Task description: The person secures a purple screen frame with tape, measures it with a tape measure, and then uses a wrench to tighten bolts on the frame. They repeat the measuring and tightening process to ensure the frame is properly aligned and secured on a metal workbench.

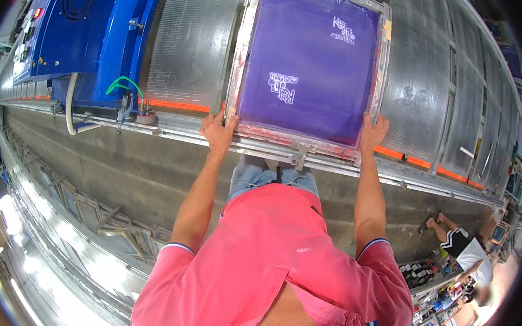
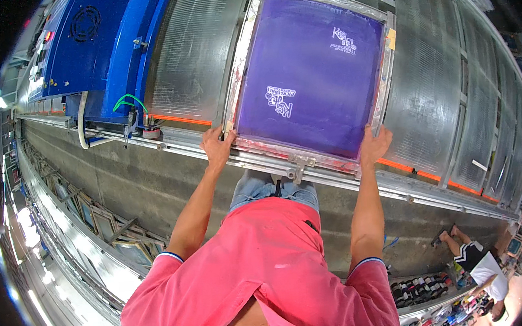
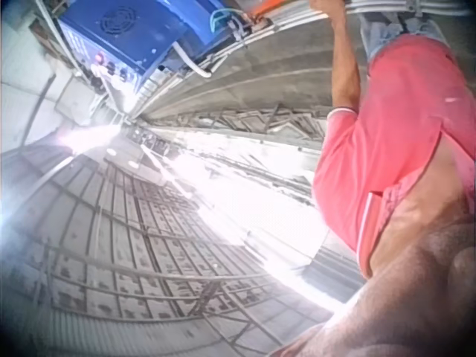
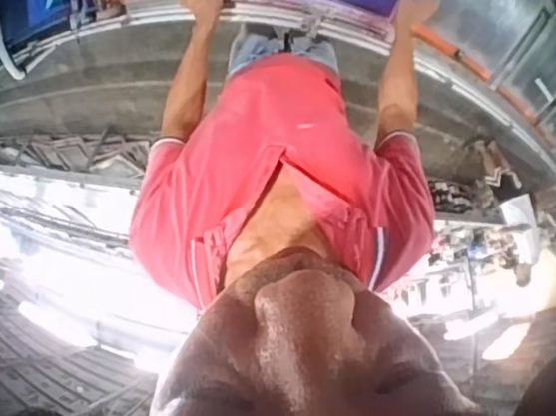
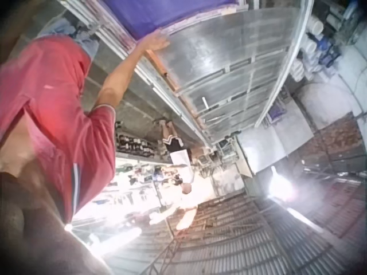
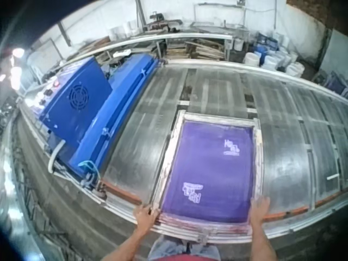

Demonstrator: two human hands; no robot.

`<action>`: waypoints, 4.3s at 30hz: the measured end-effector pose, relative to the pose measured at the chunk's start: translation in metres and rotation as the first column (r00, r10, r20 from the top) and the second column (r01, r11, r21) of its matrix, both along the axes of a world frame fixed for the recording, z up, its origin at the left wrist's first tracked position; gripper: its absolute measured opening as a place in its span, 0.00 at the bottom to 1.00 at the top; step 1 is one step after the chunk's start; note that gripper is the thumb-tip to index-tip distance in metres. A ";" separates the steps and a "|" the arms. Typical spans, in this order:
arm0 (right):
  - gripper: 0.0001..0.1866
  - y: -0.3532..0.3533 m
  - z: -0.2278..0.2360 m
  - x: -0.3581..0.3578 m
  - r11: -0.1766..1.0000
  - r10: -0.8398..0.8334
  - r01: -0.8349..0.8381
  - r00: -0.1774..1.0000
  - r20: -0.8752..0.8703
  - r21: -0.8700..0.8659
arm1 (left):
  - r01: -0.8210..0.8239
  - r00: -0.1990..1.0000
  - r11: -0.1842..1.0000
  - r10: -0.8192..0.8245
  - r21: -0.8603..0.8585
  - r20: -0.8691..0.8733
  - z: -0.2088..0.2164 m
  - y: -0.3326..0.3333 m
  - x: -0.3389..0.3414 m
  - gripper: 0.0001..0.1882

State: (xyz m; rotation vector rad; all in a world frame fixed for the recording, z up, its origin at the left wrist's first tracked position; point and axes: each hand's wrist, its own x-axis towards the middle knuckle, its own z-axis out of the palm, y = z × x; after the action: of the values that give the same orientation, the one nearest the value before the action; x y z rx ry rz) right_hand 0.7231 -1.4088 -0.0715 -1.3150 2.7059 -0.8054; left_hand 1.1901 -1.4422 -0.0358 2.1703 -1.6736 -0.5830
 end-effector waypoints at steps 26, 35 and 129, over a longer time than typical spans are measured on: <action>0.29 0.048 0.014 0.016 0.987 0.153 -0.153 0.988 -0.002 0.055 | 0.342 0.940 0.872 -0.320 -0.351 0.120 0.016 0.005 -0.055 0.26; 0.26 0.051 0.010 0.016 0.979 0.169 -0.157 0.982 -0.084 0.133 | 0.328 0.922 0.942 -0.335 0.070 0.194 0.014 -0.010 -0.116 0.47; 0.28 -0.023 0.009 0.009 0.992 -0.027 0.040 0.994 -0.107 0.123 | -0.043 0.405 0.828 0.526 0.559 -0.748 -0.001 -0.131 -0.006 0.21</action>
State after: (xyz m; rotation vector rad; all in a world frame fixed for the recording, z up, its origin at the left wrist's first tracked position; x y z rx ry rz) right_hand 0.7320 -1.4320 -0.0624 -1.3239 2.8132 -0.5736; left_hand 1.1836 -1.5727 -0.0371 1.7333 -0.5413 -1.7722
